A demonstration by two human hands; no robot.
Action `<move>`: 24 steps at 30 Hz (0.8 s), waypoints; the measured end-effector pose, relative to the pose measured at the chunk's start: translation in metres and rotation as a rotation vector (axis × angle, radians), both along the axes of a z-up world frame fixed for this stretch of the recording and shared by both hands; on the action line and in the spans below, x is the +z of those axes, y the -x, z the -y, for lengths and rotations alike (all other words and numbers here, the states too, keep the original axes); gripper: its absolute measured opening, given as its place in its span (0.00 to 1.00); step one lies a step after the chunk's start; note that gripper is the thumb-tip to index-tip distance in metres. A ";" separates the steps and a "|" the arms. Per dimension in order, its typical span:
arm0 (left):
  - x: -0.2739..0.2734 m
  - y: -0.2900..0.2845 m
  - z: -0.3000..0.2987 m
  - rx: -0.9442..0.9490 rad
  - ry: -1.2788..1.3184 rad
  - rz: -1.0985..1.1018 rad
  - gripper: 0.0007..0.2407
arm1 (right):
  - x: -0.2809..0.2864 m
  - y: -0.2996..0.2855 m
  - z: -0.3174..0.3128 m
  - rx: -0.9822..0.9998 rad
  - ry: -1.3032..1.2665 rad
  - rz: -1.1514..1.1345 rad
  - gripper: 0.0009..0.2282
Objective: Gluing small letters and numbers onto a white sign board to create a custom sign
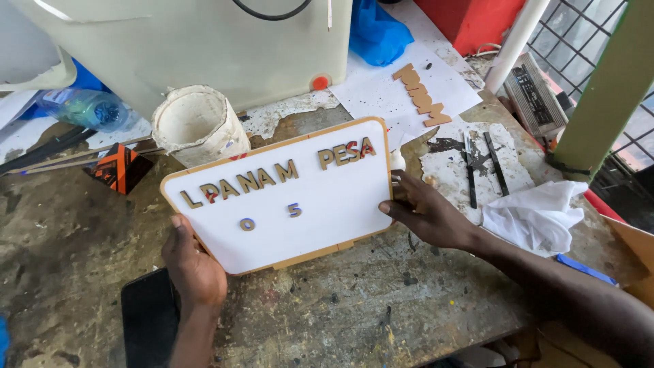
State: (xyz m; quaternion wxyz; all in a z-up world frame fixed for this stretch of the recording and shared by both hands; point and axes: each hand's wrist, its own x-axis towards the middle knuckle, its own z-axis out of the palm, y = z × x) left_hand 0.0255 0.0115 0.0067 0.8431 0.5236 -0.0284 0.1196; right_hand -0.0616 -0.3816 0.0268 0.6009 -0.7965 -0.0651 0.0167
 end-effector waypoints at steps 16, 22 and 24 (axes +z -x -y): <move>0.074 -0.012 -0.001 -0.404 0.084 0.012 0.19 | 0.045 -0.020 0.011 -0.086 -0.135 0.441 0.20; 0.097 -0.045 0.045 -0.375 0.029 0.260 0.20 | 0.051 -0.059 0.035 -0.101 -0.188 0.650 0.16; 0.092 -0.057 0.056 -0.345 0.009 0.276 0.22 | 0.067 -0.056 0.030 -0.148 -0.205 0.686 0.15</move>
